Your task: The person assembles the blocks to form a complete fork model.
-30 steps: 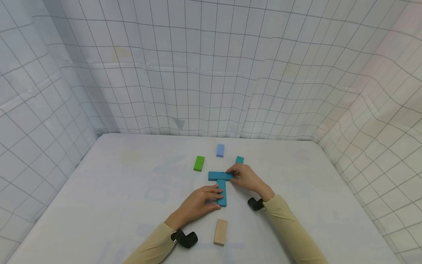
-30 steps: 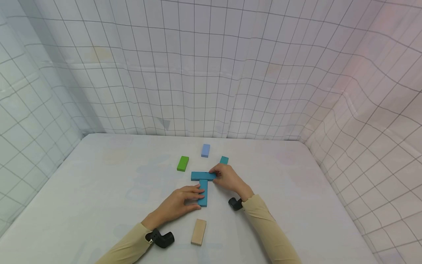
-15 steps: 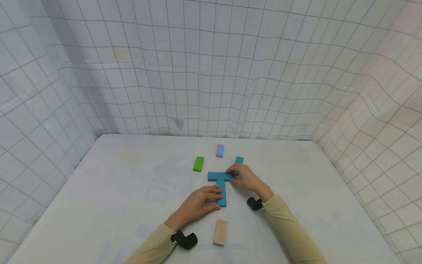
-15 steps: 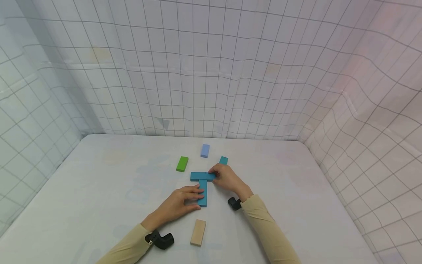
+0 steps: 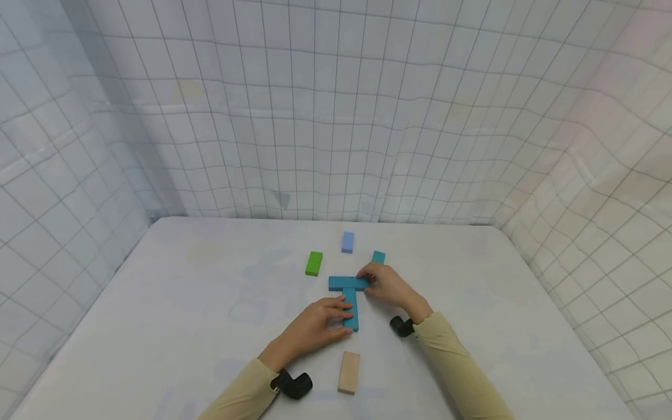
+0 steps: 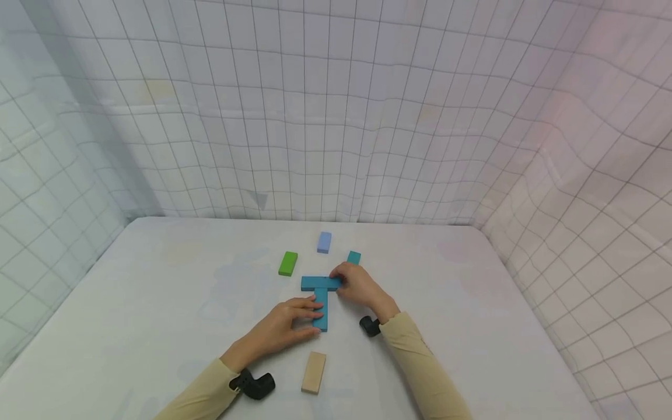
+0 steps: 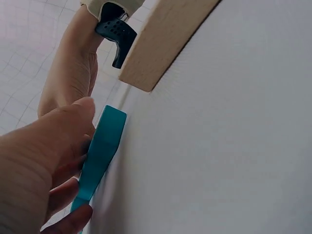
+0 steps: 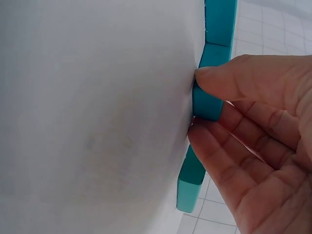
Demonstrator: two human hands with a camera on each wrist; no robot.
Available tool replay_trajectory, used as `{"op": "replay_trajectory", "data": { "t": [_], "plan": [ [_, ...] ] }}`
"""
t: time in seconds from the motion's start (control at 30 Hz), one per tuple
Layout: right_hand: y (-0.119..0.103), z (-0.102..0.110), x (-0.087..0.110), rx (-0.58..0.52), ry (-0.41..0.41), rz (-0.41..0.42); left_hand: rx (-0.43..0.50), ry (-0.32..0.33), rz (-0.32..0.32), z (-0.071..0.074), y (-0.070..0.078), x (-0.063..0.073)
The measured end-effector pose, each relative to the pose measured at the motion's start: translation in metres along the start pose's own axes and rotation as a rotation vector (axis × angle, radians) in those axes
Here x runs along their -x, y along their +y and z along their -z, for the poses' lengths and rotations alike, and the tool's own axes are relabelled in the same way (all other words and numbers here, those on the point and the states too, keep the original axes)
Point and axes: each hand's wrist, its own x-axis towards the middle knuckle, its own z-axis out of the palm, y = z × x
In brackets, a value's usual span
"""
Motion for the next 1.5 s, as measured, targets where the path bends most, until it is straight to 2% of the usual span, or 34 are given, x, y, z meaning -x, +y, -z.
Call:
{"op": "replay_trajectory", "data": {
  "t": [0.13, 0.3, 0.5, 0.77, 0.97, 1.27, 1.5],
  "plan": [
    [-0.001, -0.001, 0.000, 0.002, 0.001, -0.021, -0.082, -0.009, 0.014, 0.002, 0.004, -0.006],
    [-0.006, -0.001, 0.001, -0.006, 0.001, -0.038, -0.205, -0.053, 0.009, 0.008, 0.012, -0.016],
    [-0.008, -0.001, 0.002, 0.005, 0.002, -0.041, -0.232, -0.069, -0.042, 0.012, 0.011, -0.018],
    [-0.007, -0.002, 0.002, 0.015, 0.004, -0.027, -0.260, -0.108, -0.051, 0.010, 0.005, -0.017],
    [-0.006, -0.002, 0.002, 0.002, -0.005, -0.043, -0.209, -0.073, -0.067, 0.009, 0.001, -0.015],
    [-0.004, -0.004, 0.000, -0.030, -0.010, -0.059, 0.002, -0.024, -0.042, 0.002, -0.013, -0.009],
    [-0.001, -0.003, -0.001, -0.050, -0.010, -0.032, 0.029, -0.006, -0.010, 0.000, -0.017, -0.011]
  ]
}}
